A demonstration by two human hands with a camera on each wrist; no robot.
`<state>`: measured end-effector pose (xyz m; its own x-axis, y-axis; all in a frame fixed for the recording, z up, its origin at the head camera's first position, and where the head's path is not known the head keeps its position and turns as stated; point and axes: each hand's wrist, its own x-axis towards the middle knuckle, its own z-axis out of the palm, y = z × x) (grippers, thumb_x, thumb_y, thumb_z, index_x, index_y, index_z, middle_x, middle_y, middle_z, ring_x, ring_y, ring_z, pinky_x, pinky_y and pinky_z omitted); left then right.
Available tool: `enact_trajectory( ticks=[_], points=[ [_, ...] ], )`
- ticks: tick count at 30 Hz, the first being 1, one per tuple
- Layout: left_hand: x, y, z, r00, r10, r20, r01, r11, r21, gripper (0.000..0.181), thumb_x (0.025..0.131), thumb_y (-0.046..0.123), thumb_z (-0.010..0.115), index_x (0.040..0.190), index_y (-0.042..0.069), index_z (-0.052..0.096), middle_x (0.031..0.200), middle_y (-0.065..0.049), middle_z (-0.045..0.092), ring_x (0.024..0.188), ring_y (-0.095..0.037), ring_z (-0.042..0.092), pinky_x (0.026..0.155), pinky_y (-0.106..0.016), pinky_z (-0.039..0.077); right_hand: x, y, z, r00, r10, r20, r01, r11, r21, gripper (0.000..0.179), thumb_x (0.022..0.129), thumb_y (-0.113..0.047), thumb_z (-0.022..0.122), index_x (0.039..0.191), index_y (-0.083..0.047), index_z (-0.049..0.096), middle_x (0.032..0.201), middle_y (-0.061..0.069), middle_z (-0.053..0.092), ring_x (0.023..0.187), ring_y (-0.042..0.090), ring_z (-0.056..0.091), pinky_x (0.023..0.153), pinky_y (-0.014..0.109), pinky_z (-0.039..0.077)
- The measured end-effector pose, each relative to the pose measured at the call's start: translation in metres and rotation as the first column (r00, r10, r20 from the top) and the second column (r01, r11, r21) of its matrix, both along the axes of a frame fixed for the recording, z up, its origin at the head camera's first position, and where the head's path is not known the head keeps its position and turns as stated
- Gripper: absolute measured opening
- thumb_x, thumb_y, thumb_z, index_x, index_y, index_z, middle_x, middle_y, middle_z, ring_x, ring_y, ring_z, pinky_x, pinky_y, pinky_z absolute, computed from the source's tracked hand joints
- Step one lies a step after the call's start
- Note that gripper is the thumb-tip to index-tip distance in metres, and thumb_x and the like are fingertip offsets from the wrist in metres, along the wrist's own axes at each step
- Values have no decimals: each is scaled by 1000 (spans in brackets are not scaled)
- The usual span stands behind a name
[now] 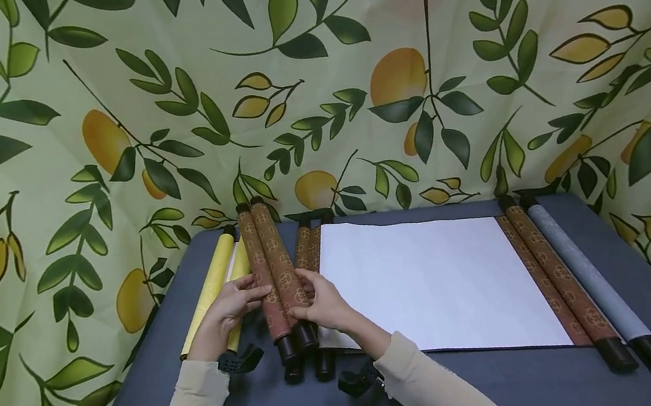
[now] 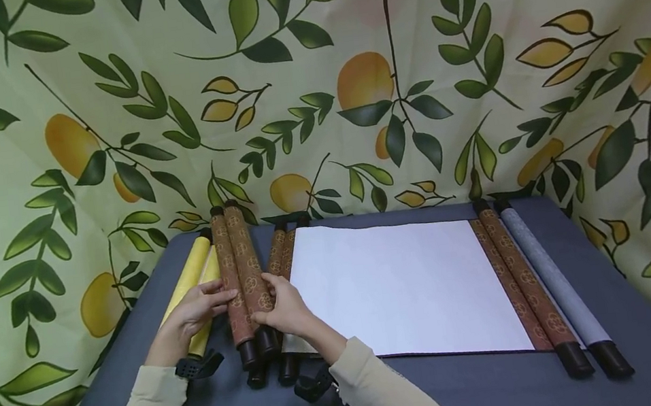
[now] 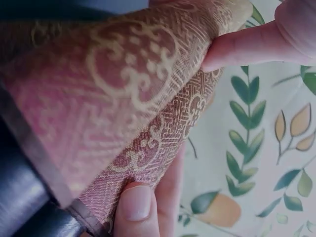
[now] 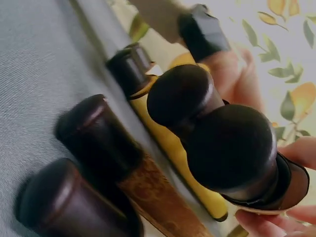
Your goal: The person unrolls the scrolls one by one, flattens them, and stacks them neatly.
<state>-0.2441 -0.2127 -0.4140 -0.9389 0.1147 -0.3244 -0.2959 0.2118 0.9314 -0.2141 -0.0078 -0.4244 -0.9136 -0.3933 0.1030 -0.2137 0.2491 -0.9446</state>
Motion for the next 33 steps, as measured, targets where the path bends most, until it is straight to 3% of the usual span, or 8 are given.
enact_trajectory(
  ticks=[4, 7, 12, 21, 29, 33],
  points=[
    [3, 9, 7, 1000, 8, 10, -9, 998, 68, 81, 94, 18, 59, 154, 0, 7, 151, -31, 32, 134, -35, 45, 118, -49, 30, -1, 12, 4, 999, 12, 44, -7, 995, -102, 77, 80, -3, 72, 145, 8, 32, 137, 29, 48, 125, 42, 52, 98, 47, 51],
    [4, 19, 11, 1000, 17, -19, -16, 996, 91, 81, 94, 15, 59, 155, 4, 7, 150, -32, 35, 135, -36, 46, 119, -49, 28, 0, 21, 6, 999, 8, 54, -1, 990, -139, 79, 79, 0, 72, 145, 8, 32, 138, 29, 46, 126, 43, 52, 98, 46, 51],
    [5, 37, 17, 994, 55, -95, -46, 995, 90, 79, 92, 12, 61, 154, 6, 13, 146, -32, 41, 130, -34, 51, 114, -47, 37, 1, 37, 12, 998, 2, 55, 7, 988, -152, 80, 78, 1, 73, 147, 5, 31, 138, 27, 44, 126, 42, 53, 96, 44, 53],
    [4, 73, 26, 975, 82, -207, -64, 994, 90, 76, 88, 8, 67, 152, 12, 25, 133, -28, 57, 103, -16, 64, 94, -34, 47, 4, 68, 20, 993, -16, 117, 33, 988, -148, 80, 78, 4, 71, 147, 5, 29, 141, 31, 44, 124, 47, 54, 92, 44, 55],
    [2, 112, 32, 949, 75, -306, -43, 993, 109, 76, 85, 6, 70, 150, 15, 32, 129, -26, 60, 111, -29, 63, 85, -31, 53, 1, 98, 23, 992, -65, 112, 77, 992, -104, 87, 77, 11, 68, 148, 2, 18, 143, 30, 42, 133, 45, 45, 104, 51, 46],
    [-1, 132, 32, 930, 73, -360, -16, 987, 160, 72, 83, 2, 71, 146, 13, 39, 125, -27, 62, 107, -28, 64, 85, -31, 54, 1, 111, 25, 990, -101, 100, 110, 990, -85, 95, 76, 11, 69, 151, 0, 12, 144, 28, 38, 135, 45, 42, 106, 54, 43]
  ],
)
